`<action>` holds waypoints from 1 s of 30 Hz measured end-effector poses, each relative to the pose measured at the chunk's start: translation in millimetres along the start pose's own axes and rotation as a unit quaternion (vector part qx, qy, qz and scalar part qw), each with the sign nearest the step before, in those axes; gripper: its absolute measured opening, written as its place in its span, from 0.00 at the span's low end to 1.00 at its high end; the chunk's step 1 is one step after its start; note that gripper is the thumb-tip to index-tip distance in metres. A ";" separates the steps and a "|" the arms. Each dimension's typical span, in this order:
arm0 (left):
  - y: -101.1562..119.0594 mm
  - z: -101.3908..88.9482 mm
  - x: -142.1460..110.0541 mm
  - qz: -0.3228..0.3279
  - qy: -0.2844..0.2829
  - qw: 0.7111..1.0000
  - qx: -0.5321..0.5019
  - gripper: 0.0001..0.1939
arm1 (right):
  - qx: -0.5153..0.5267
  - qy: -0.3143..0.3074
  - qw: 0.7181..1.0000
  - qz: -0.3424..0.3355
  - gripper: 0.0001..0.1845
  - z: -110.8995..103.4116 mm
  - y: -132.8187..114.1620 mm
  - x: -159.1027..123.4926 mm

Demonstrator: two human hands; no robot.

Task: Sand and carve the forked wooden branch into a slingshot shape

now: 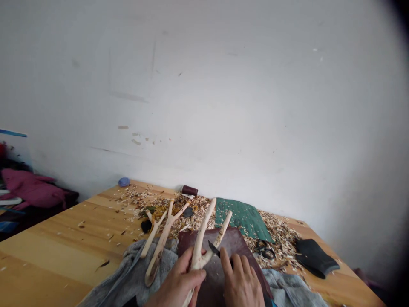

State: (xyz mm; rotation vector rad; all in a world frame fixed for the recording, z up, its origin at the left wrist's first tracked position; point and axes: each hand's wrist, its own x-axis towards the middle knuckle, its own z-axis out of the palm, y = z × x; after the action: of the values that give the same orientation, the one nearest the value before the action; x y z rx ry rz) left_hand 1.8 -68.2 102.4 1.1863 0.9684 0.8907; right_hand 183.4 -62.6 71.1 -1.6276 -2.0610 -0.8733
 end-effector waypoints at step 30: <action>-5.9 -0.7 7.8 0.034 -0.038 0.994 -0.093 0.19 | 0.014 0.044 0.999 -0.024 0.28 15.7 4.9 0.5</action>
State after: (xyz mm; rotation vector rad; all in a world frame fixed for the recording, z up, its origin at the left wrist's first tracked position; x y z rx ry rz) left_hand 4.1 -61.6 95.5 1.0901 0.7697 0.9605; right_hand 189.4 -51.0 61.0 -1.5039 -2.0510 -0.9102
